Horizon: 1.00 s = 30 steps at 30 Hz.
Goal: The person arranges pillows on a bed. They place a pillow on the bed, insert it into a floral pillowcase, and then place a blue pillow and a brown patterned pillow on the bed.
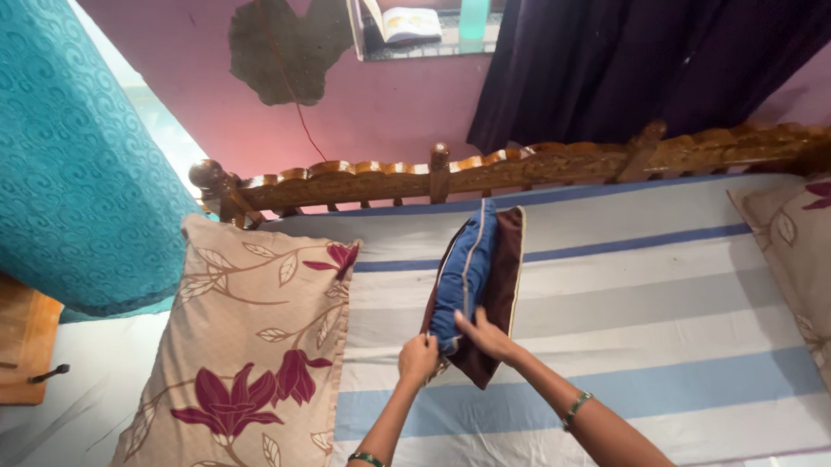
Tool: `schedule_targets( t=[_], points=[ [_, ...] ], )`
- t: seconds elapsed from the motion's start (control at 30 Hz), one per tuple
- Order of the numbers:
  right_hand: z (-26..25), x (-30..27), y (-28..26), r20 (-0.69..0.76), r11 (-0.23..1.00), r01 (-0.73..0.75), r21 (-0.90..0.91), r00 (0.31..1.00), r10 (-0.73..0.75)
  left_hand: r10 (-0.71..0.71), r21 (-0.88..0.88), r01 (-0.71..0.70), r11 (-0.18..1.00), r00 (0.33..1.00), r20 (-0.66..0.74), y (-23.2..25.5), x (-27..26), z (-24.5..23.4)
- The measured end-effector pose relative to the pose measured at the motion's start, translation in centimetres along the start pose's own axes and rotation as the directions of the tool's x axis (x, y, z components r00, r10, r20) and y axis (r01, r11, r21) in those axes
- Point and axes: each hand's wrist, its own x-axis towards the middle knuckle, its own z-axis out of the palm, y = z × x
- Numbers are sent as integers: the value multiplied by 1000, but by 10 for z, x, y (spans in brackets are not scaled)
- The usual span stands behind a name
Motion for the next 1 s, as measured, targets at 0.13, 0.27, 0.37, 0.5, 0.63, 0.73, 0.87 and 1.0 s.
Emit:
schedule_targets(
  t=[0.13, 0.27, 0.37, 0.5, 0.63, 0.73, 0.87, 1.0],
  points=[
    [7, -40, -16, 343, 550, 593, -588, 798, -495, 72, 38, -68, 997, 991, -110, 2, -8, -24],
    [-10, -51, -65, 537, 563, 589, -580, 796, -280, 372, -372, -513, 773, 843, -390, 18, -25, -33],
    [-35, -53, -95, 573, 580, 596, -555, 780, -253, 414, -573, -451, 685, 887, -203, 38, -30, -31],
    [-57, -45, -114, 498, 627, 620, -471, 774, -391, 244, -848, 254, 464, 884, 398, 66, -36, -21],
    [-79, -25, -115, 428, 718, 549, -428, 823, -374, 262, -766, 544, 342, 728, 634, 82, -34, -17],
    [-114, -11, -97, 361, 709, 430, -559, 896, -259, 313, -717, 351, 602, 723, 616, 62, -25, -27],
    [-166, -4, -48, 268, 653, 171, -738, 962, 51, 140, -519, 197, 832, 830, 539, 3, 0, -61],
    [-184, 1, -4, 288, 597, 295, -746, 951, -110, 159, -556, 6, 831, 956, 248, -26, 43, -107]
  ],
)
